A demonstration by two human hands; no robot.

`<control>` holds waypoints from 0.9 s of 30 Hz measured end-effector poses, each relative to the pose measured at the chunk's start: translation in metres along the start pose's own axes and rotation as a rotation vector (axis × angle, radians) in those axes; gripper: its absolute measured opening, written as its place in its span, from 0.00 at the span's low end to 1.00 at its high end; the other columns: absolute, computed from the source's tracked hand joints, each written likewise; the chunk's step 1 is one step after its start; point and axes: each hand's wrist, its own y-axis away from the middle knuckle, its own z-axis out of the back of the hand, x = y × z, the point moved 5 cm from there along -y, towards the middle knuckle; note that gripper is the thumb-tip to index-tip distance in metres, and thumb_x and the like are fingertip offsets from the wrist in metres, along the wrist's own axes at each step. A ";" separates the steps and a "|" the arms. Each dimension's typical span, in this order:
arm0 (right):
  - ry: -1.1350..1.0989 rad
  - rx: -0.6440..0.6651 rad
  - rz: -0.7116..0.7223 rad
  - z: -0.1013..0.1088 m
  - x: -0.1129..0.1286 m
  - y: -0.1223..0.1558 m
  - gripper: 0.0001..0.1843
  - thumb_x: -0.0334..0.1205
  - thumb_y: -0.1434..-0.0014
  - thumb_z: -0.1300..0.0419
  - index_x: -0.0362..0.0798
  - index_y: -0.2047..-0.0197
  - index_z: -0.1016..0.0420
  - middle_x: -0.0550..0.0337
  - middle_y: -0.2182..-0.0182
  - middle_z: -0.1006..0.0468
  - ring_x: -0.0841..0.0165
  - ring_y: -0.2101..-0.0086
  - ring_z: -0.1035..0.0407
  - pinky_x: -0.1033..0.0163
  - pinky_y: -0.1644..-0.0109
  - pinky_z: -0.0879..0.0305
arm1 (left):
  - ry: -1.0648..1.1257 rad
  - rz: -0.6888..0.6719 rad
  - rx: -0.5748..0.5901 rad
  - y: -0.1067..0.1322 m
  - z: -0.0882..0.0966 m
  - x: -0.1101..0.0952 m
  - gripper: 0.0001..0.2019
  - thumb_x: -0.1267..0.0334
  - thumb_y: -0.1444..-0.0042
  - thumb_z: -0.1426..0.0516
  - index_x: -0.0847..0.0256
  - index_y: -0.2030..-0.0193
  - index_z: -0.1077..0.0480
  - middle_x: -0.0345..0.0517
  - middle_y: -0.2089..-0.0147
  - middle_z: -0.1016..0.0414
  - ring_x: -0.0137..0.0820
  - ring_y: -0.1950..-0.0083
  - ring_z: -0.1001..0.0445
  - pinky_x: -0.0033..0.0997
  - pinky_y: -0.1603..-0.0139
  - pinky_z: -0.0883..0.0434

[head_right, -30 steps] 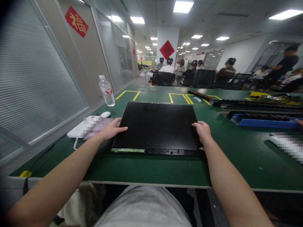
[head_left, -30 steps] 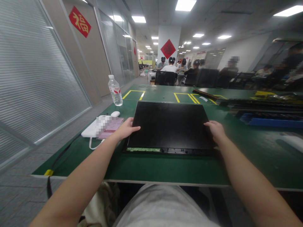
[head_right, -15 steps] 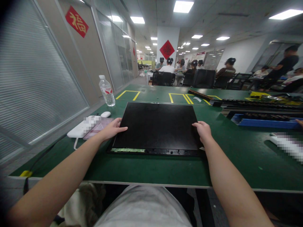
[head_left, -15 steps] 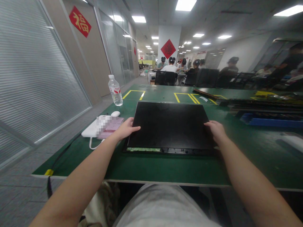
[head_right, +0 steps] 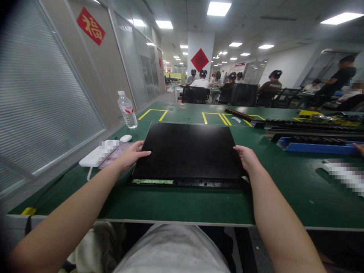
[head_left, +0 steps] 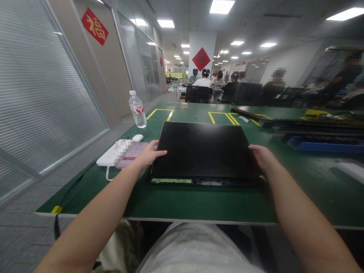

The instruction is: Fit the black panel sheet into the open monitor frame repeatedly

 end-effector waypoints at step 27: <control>0.213 -0.171 -0.009 -0.002 0.020 0.022 0.15 0.32 0.53 0.39 0.48 0.60 0.22 0.56 0.77 0.22 0.70 0.78 0.30 0.69 0.77 0.38 | -0.095 0.059 -0.179 0.005 0.006 -0.015 0.16 0.71 0.62 0.35 0.59 0.62 0.23 0.42 0.71 0.19 0.44 0.63 0.19 0.39 0.59 0.23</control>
